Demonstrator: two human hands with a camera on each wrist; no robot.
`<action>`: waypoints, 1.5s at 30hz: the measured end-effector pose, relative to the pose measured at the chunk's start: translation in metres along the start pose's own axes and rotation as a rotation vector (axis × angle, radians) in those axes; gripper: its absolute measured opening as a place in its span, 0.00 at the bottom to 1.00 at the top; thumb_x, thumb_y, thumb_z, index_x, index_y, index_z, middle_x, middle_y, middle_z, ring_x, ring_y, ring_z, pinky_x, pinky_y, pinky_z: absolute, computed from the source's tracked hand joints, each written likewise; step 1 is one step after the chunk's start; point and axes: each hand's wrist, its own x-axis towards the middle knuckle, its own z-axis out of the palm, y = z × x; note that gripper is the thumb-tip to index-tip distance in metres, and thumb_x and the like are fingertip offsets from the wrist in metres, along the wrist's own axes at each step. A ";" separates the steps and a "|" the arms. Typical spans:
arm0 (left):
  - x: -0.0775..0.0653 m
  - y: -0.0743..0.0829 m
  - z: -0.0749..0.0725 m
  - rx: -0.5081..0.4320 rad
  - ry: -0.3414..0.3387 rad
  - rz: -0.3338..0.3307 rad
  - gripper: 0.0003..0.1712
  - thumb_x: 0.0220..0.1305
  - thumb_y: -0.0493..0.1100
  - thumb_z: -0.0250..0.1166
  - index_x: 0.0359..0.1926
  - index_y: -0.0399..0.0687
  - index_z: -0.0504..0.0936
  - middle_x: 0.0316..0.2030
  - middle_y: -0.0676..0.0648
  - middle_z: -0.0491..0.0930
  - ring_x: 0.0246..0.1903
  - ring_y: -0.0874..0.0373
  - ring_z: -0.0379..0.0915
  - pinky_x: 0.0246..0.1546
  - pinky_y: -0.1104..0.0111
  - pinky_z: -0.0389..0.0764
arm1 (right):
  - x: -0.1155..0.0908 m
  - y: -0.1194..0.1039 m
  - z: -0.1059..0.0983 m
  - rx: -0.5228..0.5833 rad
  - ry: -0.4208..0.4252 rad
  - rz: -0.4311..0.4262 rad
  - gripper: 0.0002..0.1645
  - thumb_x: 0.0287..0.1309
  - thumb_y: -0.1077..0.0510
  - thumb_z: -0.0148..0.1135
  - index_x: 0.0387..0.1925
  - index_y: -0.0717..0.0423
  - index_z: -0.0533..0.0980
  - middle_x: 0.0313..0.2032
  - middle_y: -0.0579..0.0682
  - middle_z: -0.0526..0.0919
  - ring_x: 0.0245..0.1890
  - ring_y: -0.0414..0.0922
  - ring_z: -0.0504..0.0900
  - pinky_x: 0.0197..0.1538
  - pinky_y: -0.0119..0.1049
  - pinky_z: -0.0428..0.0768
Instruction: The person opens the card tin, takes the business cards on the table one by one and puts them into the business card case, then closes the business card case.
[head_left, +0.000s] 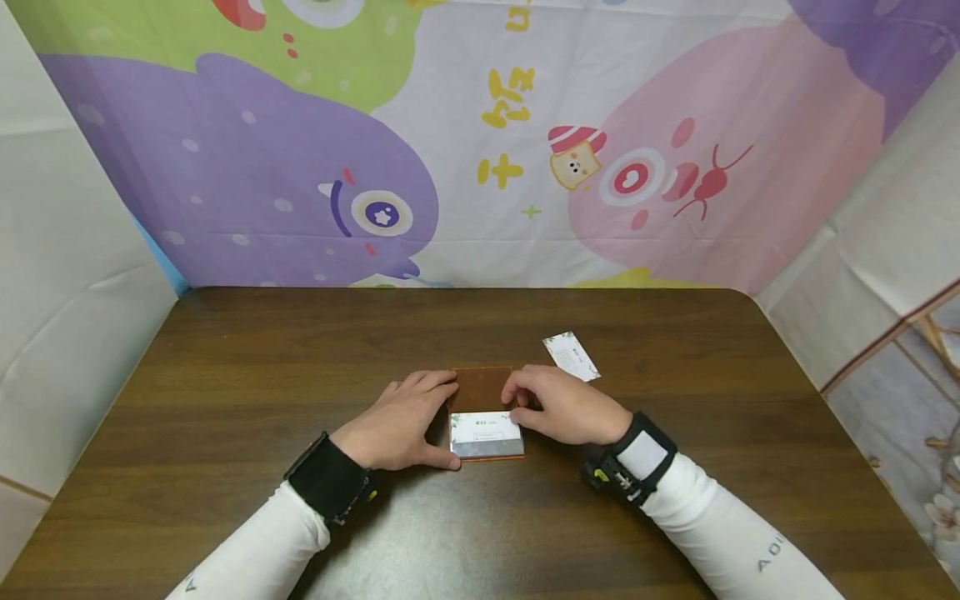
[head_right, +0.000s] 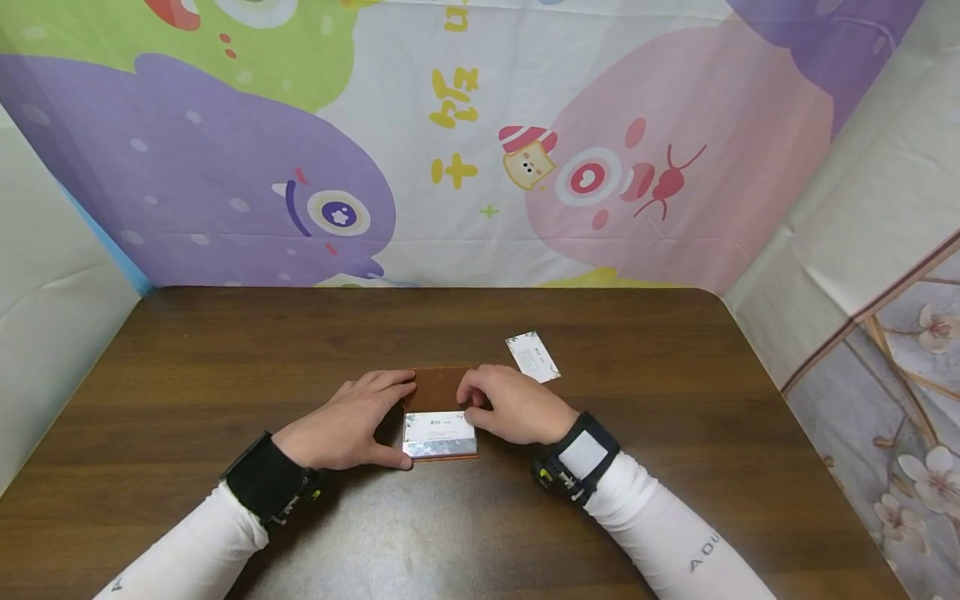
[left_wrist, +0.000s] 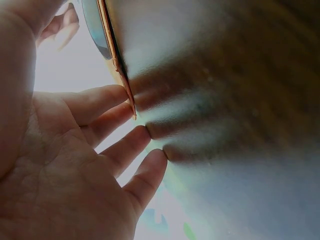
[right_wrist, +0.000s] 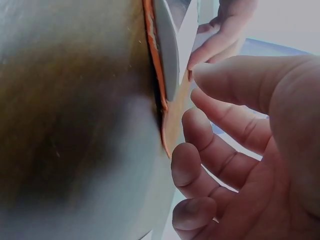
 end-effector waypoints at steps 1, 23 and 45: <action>0.000 0.000 0.000 0.000 -0.001 -0.001 0.61 0.48 0.72 0.70 0.73 0.39 0.64 0.74 0.45 0.57 0.72 0.47 0.50 0.64 0.46 0.59 | 0.000 0.000 -0.001 -0.001 0.005 -0.002 0.08 0.62 0.54 0.65 0.43 0.47 0.79 0.33 0.37 0.75 0.35 0.40 0.75 0.40 0.34 0.74; -0.001 0.002 0.002 -0.001 -0.007 -0.020 0.61 0.49 0.72 0.70 0.74 0.40 0.64 0.75 0.46 0.56 0.72 0.48 0.49 0.65 0.46 0.58 | -0.004 0.010 -0.026 -0.043 0.129 0.079 0.12 0.59 0.54 0.68 0.43 0.52 0.78 0.32 0.42 0.75 0.35 0.44 0.76 0.40 0.35 0.74; -0.003 0.003 0.001 -0.015 0.001 -0.005 0.60 0.49 0.71 0.71 0.74 0.39 0.63 0.75 0.45 0.55 0.72 0.46 0.49 0.65 0.44 0.57 | -0.006 0.038 -0.032 -0.135 0.244 0.348 0.25 0.56 0.45 0.70 0.47 0.56 0.75 0.38 0.50 0.78 0.32 0.45 0.75 0.33 0.39 0.74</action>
